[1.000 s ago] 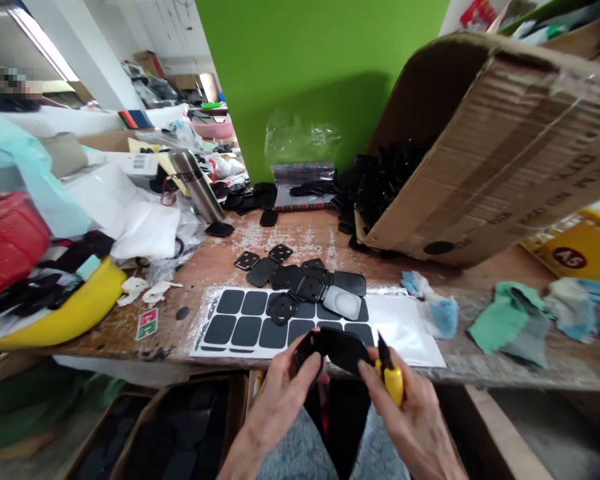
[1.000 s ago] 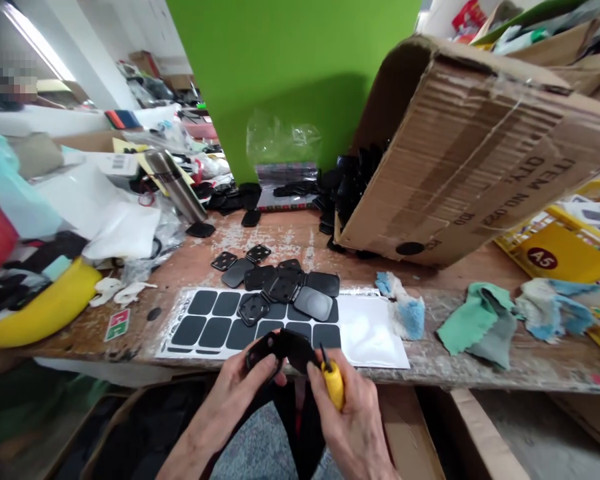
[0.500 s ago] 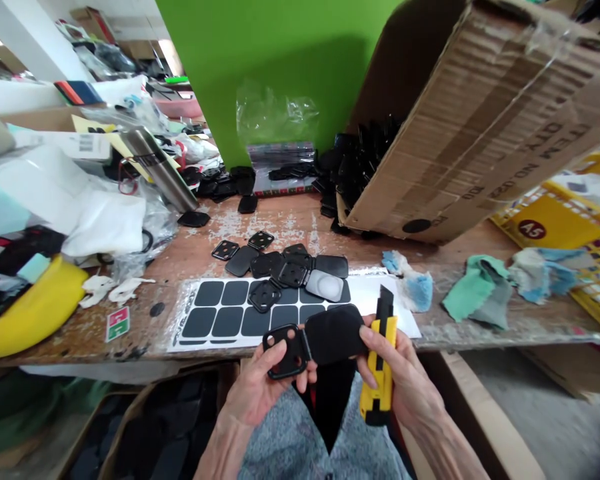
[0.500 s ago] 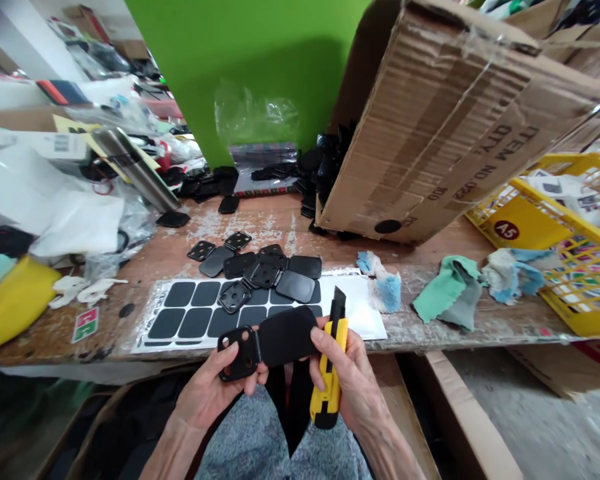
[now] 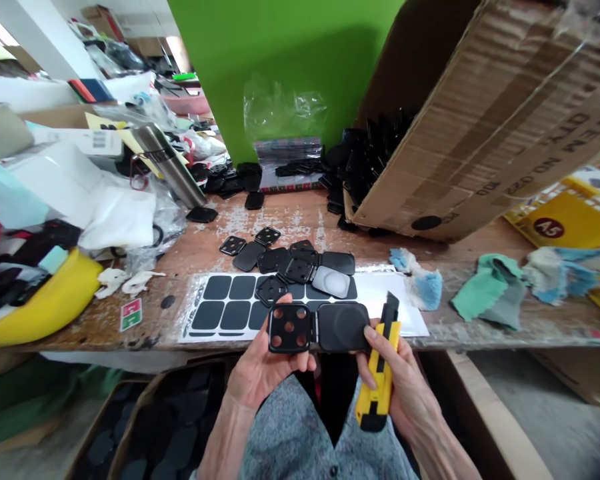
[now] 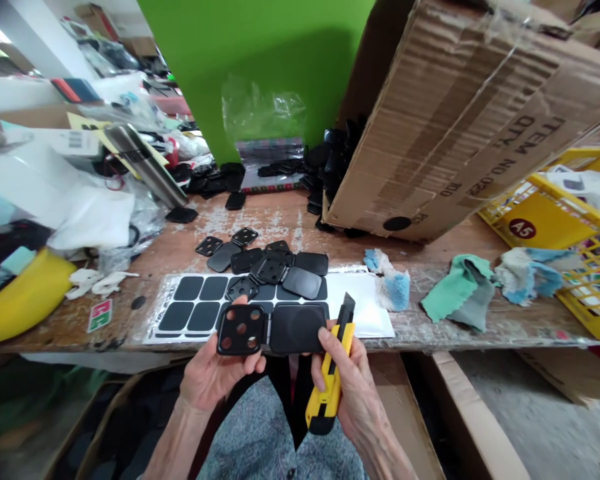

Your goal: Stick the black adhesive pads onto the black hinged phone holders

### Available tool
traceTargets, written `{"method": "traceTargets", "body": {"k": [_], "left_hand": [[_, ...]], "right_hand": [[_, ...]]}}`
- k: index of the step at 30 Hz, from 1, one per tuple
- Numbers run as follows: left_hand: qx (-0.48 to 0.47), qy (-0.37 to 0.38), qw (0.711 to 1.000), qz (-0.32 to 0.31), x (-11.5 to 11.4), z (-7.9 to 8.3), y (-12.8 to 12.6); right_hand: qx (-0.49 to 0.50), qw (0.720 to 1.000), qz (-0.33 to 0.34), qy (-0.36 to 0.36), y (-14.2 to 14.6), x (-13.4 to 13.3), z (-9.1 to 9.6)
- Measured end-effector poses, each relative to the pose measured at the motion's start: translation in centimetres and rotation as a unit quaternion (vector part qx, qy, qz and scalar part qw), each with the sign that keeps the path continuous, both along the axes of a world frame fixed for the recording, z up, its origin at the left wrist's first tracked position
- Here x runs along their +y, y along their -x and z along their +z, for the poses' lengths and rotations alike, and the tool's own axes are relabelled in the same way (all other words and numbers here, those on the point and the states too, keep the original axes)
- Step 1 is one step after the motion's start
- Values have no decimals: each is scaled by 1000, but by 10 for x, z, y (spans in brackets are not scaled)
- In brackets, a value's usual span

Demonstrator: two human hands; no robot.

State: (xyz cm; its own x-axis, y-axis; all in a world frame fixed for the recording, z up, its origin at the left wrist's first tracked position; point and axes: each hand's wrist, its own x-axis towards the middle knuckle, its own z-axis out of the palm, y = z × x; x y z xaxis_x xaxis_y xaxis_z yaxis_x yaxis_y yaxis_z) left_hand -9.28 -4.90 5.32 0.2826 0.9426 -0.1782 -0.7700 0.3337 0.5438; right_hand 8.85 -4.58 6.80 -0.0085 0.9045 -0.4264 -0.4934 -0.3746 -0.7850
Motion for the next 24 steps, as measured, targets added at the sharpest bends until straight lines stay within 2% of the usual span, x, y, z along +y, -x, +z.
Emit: {"method": "traceTargets", "body": {"k": [6,10,12,15,18,19,21,24], "left_hand": [[-39,63,996,42,9,2,-1],[-33,65,996,44,13,8,-2],[14,40,998,52,12,14,-6],[117,-4,987,109,10,24,-15],[160,-13,975,155,9,34,-17],[173,-15,971,162,9,37,-16],[217,-22,962,165,8,41,-9],[316,-19,936,154,3,43,0]], "right_hand": [[-3,1000,6,-4,7,-5,4],[0,1000,15,11,12,-9,4],[4,1000,13,28,17,-10,3],[0,999,33,37,24,-11,0],[-112,991,73,-5,24,-8,-1],[-187,979,81,-33,22,-6,-1],[-353,925,99,-105,17,0,2],[-517,794,146,-283,11,9,12]]}}
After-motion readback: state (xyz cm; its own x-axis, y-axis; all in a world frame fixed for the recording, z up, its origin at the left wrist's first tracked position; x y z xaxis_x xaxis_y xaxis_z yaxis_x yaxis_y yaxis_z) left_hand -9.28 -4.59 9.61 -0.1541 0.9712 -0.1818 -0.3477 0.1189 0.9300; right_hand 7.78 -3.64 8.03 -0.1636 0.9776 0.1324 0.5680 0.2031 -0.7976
